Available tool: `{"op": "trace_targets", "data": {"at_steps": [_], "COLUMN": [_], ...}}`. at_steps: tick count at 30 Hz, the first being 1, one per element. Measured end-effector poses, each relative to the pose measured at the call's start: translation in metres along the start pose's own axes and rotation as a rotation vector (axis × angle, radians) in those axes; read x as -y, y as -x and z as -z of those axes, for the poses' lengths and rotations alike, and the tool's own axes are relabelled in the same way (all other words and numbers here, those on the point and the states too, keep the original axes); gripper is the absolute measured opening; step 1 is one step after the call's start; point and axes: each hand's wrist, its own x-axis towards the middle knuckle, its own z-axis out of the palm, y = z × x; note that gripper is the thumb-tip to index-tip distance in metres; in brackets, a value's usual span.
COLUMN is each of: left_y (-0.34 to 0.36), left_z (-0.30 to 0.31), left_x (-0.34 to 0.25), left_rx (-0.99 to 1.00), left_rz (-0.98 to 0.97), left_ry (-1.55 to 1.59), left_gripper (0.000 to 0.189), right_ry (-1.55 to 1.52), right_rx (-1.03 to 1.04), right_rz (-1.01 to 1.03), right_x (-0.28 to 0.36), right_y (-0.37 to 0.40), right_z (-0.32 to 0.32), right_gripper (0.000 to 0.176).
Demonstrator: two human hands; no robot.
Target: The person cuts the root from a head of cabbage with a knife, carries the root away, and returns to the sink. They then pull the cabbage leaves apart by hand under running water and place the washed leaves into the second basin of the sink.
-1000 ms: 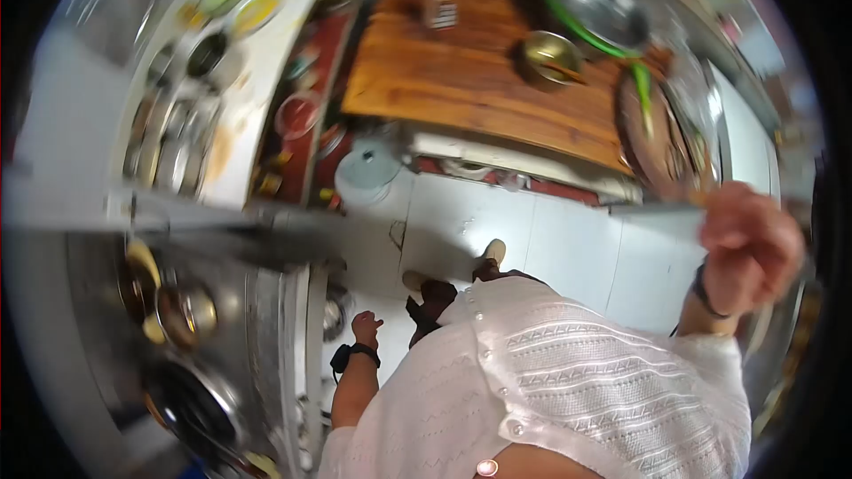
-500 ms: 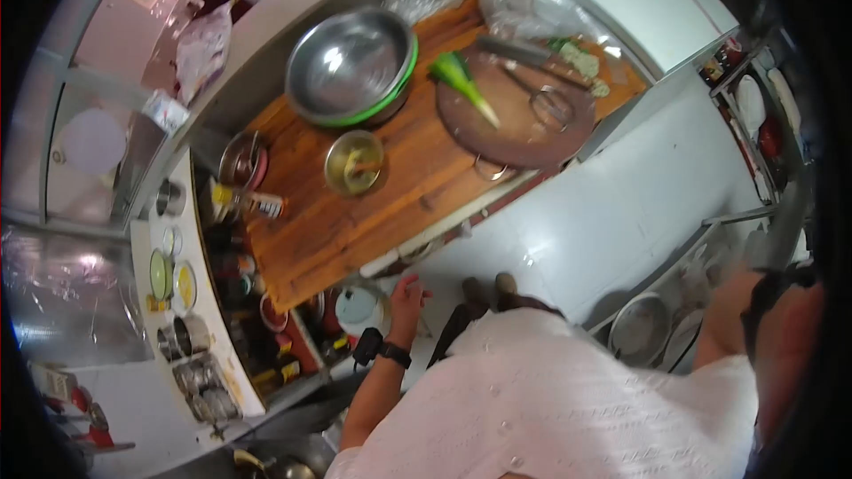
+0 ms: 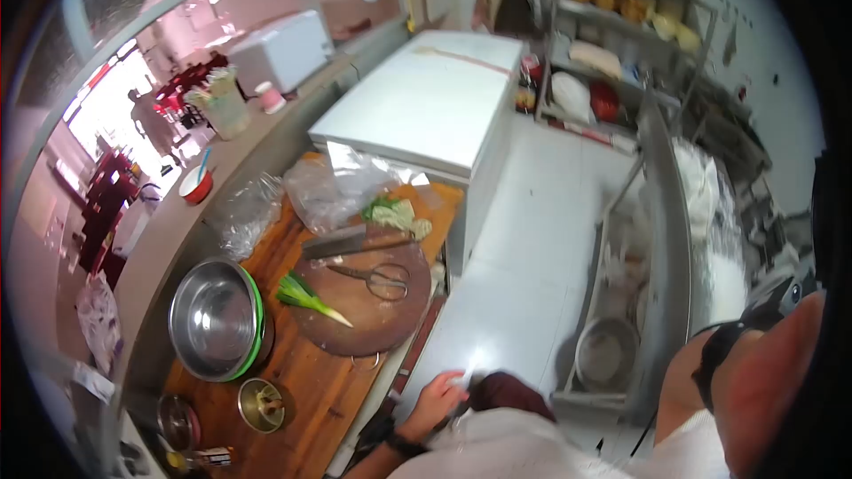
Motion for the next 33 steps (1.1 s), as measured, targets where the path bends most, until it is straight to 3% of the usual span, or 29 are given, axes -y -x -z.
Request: {"op": "trace_targets", "data": {"at_steps": [3, 6, 11, 14, 19, 21, 22, 23, 24, 26, 30, 33], "left_y": [-0.052, -0.147, -0.283, -0.342, -0.444, -0.460, -0.476, -0.501, -0.527, -0.559, -0.649, -0.719], "left_z": [-0.013, -0.040, -0.099, -0.136, -0.173, -0.183, -0.181, -0.173, -0.168, -0.180, -0.202, -0.199], "left_x": [-0.014, -0.036, -0.057, -0.105, -0.119, -0.129, -0.125, -0.103, -0.083, -0.111, -0.167, -0.204], "left_rx": [0.163, 0.283, 0.456, 0.456, 0.499, 0.422, 0.434, 0.384, 0.395, 0.441, 0.426, 0.430], "left_rz": [-0.006, 0.039, -0.055, -0.066, -0.086, -0.077, -0.075, 0.132, -0.012, 0.114, 0.050, 0.091], "left_ry": [-0.043, -0.049, -0.174, -0.202, -0.148, -0.346, -0.428, -0.335, -0.378, -0.222, -0.334, -0.228], "left_gripper": [0.030, 0.029, 0.027, 0.027, 0.028, 0.027, 0.026, 0.025, 0.024, 0.023, 0.020, 0.022], "right_ry": [0.053, 0.117, 0.240, 0.330, 0.463, 0.513, 0.536, 0.563, 0.600, 0.644, 0.647, 0.709], "right_rx": [-0.024, -0.030, -0.059, -0.091, -0.128, -0.119, -0.107, -0.108, -0.111, -0.108, -0.078, -0.047], "right_rz": [-0.051, -0.095, -0.105, -0.151, -0.224, -0.250, -0.248, -0.247, -0.245, -0.244, -0.225, -0.225], "right_x": [-0.023, -0.057, -0.109, -0.149, -0.214, -0.243, -0.256, -0.274, -0.289, -0.325, -0.414, -0.480], "right_y": [0.011, 0.027, 0.059, 0.076, 0.106, 0.121, 0.129, 0.137, 0.146, 0.159, 0.176, 0.174], "right_z": [0.018, 0.047, 0.117, 0.166, 0.227, 0.250, 0.259, 0.269, 0.277, 0.285, 0.304, 0.316], "right_gripper": [0.004, 0.004, 0.005, 0.005, 0.006, 0.007, 0.007, 0.007, 0.007, 0.008, 0.008, 0.009]}}
